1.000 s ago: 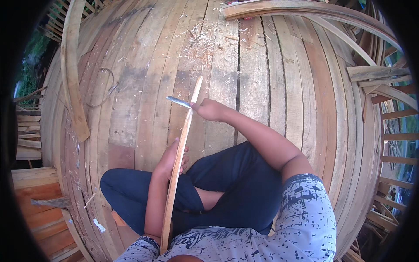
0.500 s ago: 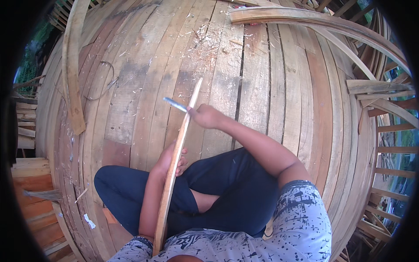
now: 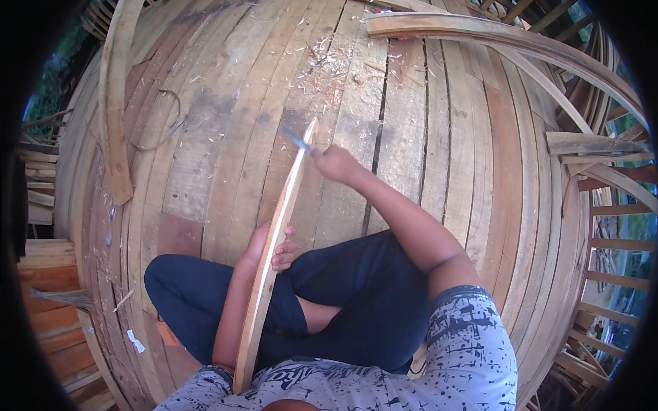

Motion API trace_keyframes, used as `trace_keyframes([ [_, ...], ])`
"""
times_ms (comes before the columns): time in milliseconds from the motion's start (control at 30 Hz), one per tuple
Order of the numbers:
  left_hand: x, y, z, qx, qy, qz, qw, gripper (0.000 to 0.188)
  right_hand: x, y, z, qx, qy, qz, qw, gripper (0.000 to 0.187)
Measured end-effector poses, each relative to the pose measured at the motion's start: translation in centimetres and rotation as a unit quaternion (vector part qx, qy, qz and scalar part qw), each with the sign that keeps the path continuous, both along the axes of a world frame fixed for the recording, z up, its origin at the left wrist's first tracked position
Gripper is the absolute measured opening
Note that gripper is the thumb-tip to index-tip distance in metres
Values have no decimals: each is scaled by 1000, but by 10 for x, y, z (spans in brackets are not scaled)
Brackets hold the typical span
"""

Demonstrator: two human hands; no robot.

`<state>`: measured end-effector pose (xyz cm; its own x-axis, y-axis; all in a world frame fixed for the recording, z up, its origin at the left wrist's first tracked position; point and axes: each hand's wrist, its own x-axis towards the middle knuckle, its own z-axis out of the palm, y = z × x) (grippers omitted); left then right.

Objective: The person sits cross-legged on a wooden floor and uses a knife to carve a long, thin piece of wood held between their legs. They repeatedly scrape the knife along the wood's length to remove shavings and shape the piece.

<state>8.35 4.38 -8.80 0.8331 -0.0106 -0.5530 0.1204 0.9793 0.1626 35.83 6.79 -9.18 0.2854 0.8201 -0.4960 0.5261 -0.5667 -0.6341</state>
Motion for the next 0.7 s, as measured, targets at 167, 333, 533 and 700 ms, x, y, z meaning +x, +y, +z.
trace_keyframes([
  [167, -6, -5, -7, -63, -27, 16, 998, 39, 18, 1, -25, 45, -44, 3, 998, 82],
  [333, -9, 2, -13, -48, -43, 9, 998, 41, -17, -1, 16, -72, 73, 17, 995, 83],
  [533, -5, 1, -14, -45, -12, 18, 999, 41, 6, 11, -2, -35, 21, -18, 999, 83],
  [700, -5, -2, -9, -27, -2, 9, 1000, 40, 20, 16, -11, -46, 18, -3, 999, 80],
])
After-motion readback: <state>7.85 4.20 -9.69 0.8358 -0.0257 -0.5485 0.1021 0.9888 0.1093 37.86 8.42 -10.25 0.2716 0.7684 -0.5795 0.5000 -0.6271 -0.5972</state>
